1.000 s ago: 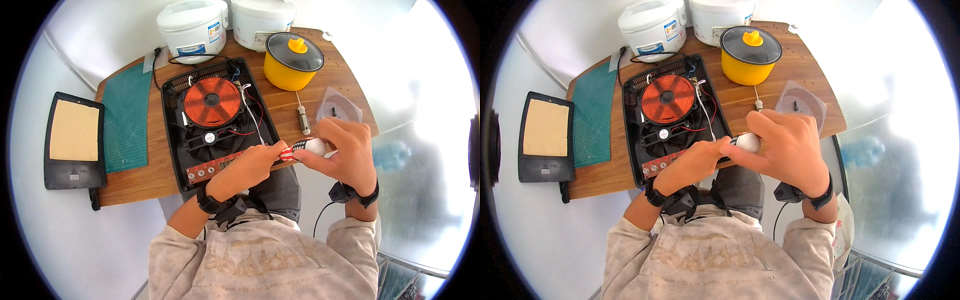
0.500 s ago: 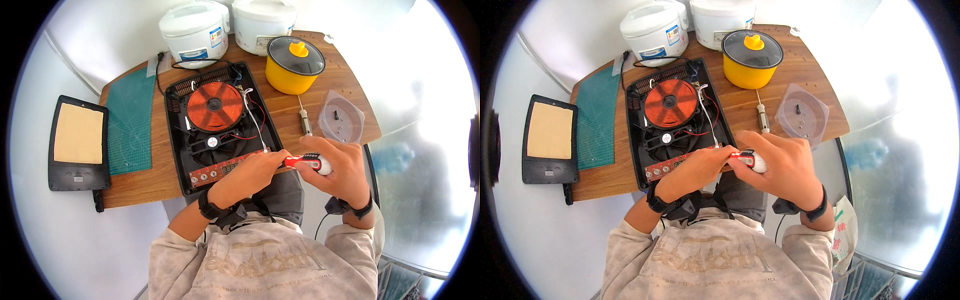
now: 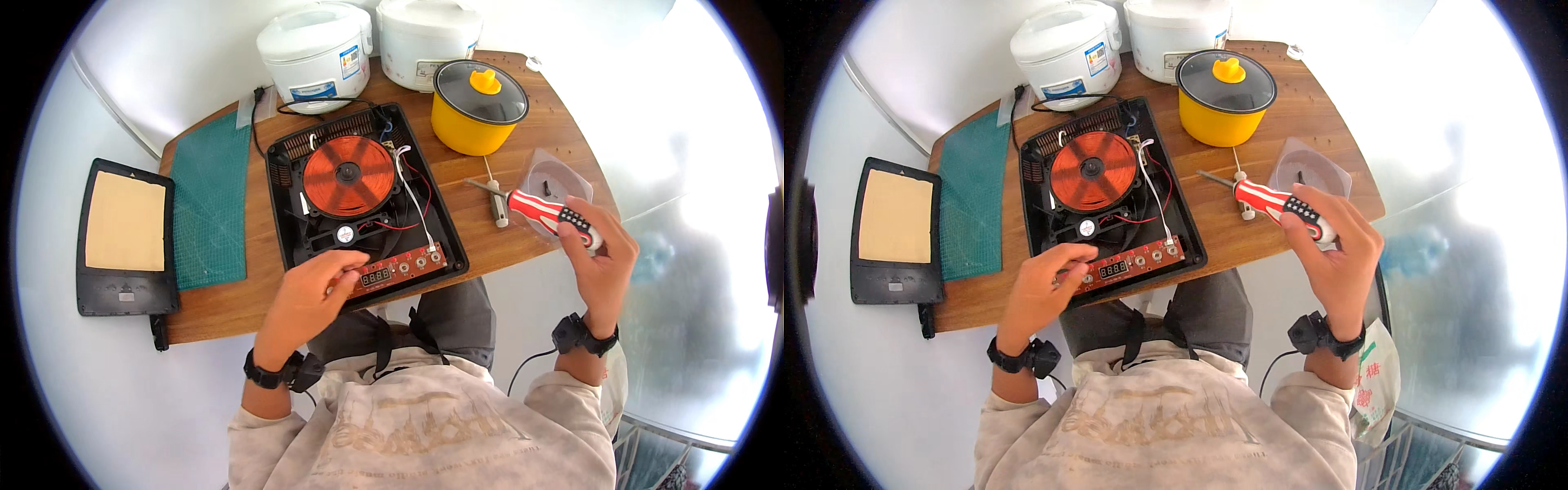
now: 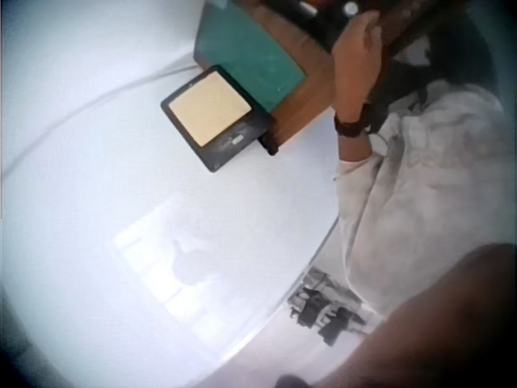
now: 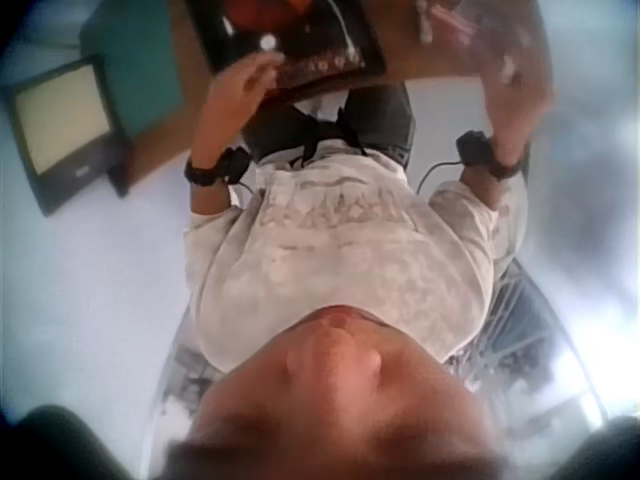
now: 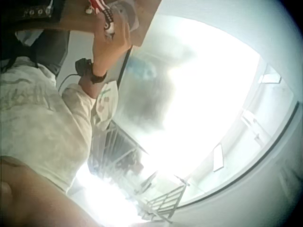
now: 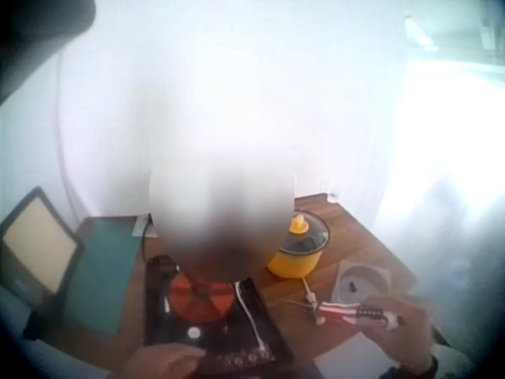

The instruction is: The person assembles an induction cooktop by securing internal components and the control panel with screws. They use a screwdriver to fasten screws into the circuit board area and then attach the main cover plate to the unit.

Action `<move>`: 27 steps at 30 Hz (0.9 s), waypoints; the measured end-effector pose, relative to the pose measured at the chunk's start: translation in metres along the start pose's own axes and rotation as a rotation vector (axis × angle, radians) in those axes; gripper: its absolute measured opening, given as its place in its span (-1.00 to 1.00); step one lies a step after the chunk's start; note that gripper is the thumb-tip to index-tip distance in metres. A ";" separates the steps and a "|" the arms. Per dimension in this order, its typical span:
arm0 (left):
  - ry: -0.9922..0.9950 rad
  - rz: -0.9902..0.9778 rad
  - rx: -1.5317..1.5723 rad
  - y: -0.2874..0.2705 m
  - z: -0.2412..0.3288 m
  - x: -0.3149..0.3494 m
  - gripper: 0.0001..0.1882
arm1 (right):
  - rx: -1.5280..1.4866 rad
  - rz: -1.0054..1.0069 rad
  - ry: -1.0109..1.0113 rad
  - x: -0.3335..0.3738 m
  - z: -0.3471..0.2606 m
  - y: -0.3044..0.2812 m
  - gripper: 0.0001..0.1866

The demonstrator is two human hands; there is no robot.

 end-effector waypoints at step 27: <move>0.714 -0.015 -0.791 0.117 0.020 -0.066 -0.94 | -0.092 -0.021 0.171 0.033 0.050 0.013 -0.73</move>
Point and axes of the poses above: each hand's wrist, its own x-axis away from the middle knuckle, its own y-axis out of the palm, z = x × y, the point moved 5 cm from there along -x, towards the middle knuckle, and after that the axes turned 2 degrees about x, right-handed, at the moved point
